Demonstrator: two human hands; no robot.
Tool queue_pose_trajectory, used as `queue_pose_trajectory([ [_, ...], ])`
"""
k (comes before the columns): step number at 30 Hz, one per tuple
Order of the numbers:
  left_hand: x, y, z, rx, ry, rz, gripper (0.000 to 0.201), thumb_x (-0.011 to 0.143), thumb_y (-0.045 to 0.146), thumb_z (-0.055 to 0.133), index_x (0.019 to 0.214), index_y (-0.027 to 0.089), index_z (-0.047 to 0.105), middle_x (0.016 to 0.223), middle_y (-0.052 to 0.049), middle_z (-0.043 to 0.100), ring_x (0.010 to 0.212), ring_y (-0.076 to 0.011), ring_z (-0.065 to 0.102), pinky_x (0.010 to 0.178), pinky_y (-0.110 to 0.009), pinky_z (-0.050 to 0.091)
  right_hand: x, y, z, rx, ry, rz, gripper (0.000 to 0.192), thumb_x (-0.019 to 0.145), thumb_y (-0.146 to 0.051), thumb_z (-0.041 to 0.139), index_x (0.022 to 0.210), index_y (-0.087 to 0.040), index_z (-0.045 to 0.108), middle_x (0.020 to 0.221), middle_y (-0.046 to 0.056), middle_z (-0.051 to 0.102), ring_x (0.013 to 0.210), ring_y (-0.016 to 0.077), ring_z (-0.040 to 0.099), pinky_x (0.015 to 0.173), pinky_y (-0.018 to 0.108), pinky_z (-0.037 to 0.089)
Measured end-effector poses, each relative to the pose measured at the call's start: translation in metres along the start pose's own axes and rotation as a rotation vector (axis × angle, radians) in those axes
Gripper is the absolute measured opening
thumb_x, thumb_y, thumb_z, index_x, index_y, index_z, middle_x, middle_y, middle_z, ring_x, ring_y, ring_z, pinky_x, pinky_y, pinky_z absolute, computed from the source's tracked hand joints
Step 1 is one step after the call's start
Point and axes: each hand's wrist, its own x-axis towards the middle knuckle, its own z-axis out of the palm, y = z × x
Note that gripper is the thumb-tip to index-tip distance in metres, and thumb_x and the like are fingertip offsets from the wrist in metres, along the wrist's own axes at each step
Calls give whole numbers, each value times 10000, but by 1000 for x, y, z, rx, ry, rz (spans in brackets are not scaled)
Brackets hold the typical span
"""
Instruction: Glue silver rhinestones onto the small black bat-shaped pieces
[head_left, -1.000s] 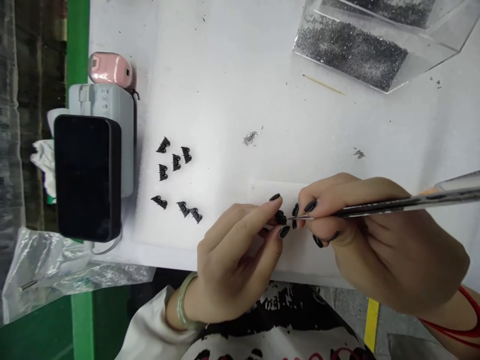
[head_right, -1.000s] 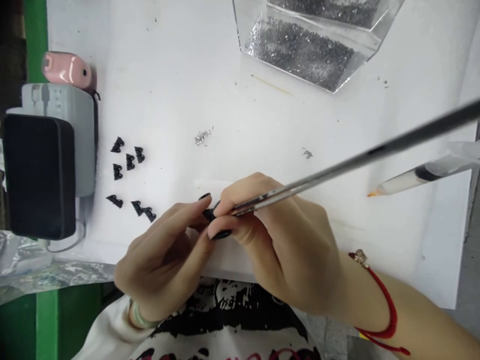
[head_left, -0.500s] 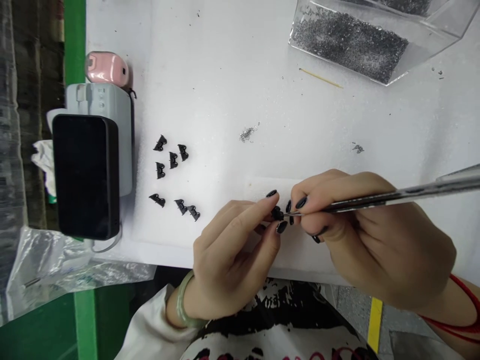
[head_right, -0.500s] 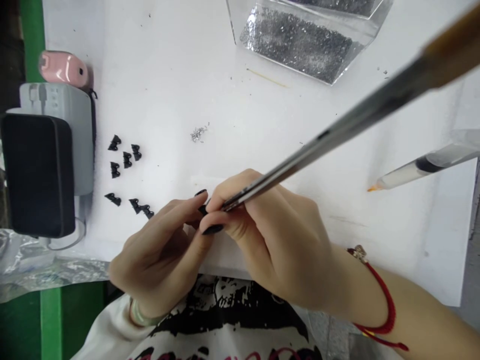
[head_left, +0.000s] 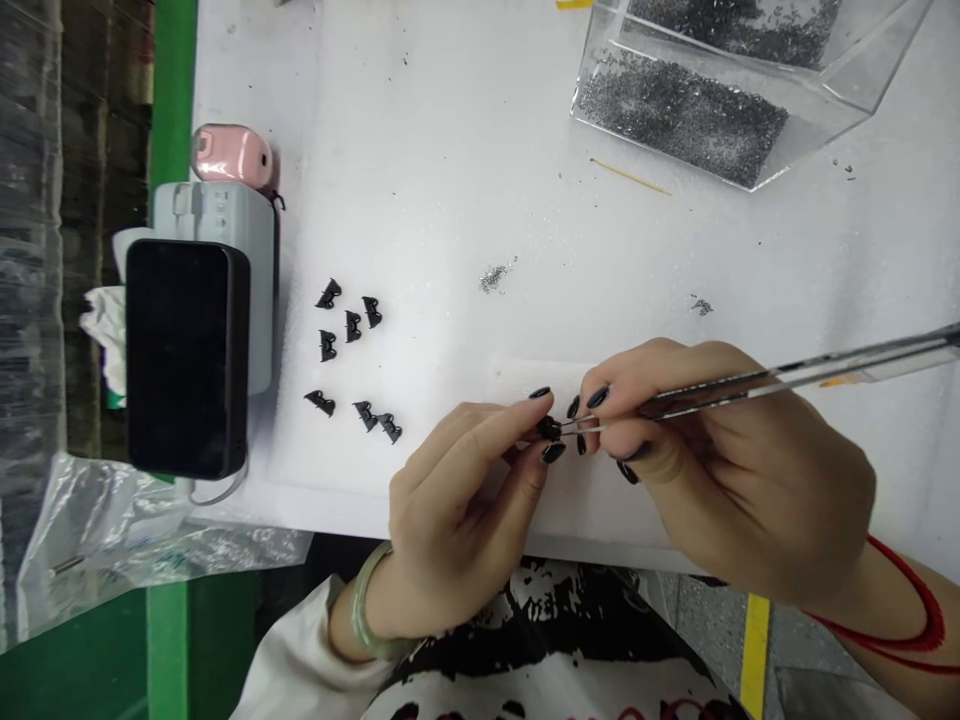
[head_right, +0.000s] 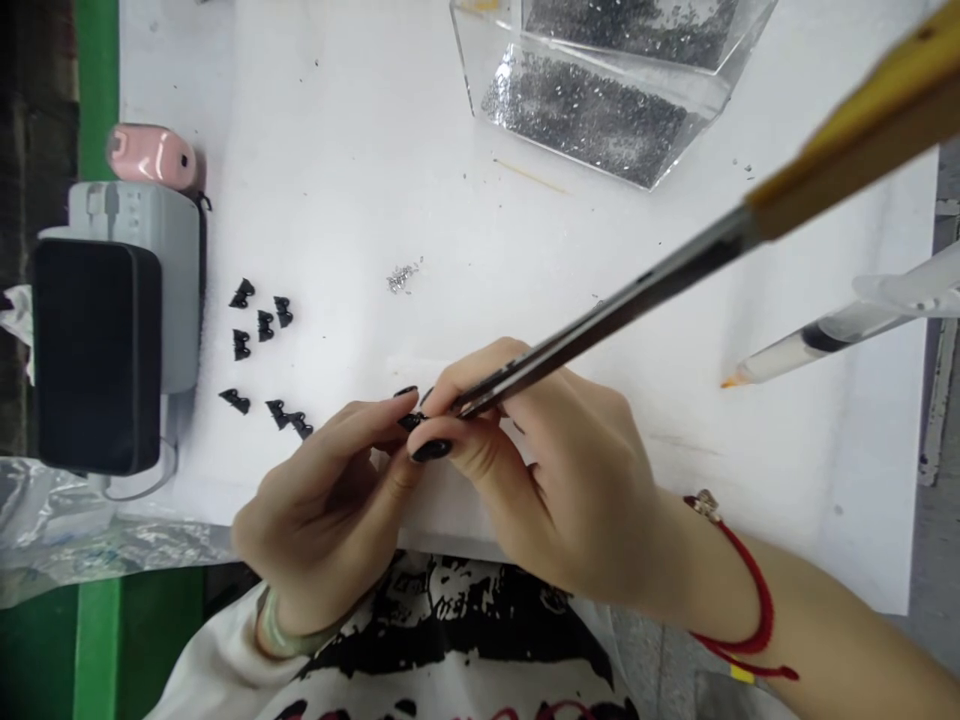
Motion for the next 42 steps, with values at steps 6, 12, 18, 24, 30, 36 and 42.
queue_pose_trajectory([
  [6, 0, -1, 2, -16, 16, -7, 536, 882, -113, 686, 1341, 160, 732, 985, -42, 771, 902, -159, 709, 768, -264, 613, -1, -1, 0, -21, 4, 43, 72, 1069, -164, 657, 1037, -223, 632, 920, -2, 720, 743, 104, 657, 697, 203, 561],
  [12, 0, 0, 2, -23, 8, -1, 539, 884, -124, 672, 1333, 167, 734, 999, -45, 776, 906, -161, 711, 762, -271, 612, 0, -2, 0, -25, 4, 39, 84, 1064, -151, 667, 1024, -221, 643, 914, -9, 735, 740, 88, 666, 706, 175, 561],
  [18, 0, -1, 2, -20, 20, 0, 532, 887, -121, 675, 1328, 169, 733, 999, -40, 782, 898, -160, 709, 754, -276, 621, 1, -3, 0, -37, 13, 60, 72, 1063, -157, 671, 1029, -219, 657, 917, -13, 743, 736, 81, 662, 688, 159, 550],
  [24, -1, 1, 2, -21, 21, -16, 515, 884, -124, 676, 1314, 152, 740, 1019, -40, 777, 905, -143, 704, 772, -257, 620, 1, -4, 1, -29, 21, 66, 60, 1069, -158, 665, 1038, -210, 666, 951, -16, 748, 764, 68, 663, 738, 133, 549],
  [30, -1, 1, 2, -10, 18, -16, 527, 886, -112, 679, 1324, 175, 740, 1011, -41, 782, 900, -163, 711, 757, -285, 623, 2, -4, 1, -30, 25, 81, 90, 1050, -155, 689, 1006, -230, 666, 917, -24, 752, 718, 92, 667, 690, 181, 565],
  [36, -1, 2, 1, 10, 21, -26, 526, 899, -87, 685, 1326, 216, 740, 1003, -39, 794, 881, -179, 710, 732, -306, 628, 1, -5, 0, -25, 19, 96, 106, 1047, -155, 678, 1010, -252, 660, 922, -27, 753, 706, 113, 671, 681, 224, 581],
  [42, -1, 3, 1, -10, 22, -36, 519, 890, -101, 678, 1317, 185, 744, 1014, -41, 782, 871, -159, 713, 743, -273, 625, 3, -5, 1, -35, 15, 105, 112, 1063, -171, 666, 1000, -262, 653, 898, -36, 754, 704, 119, 672, 660, 235, 574],
])
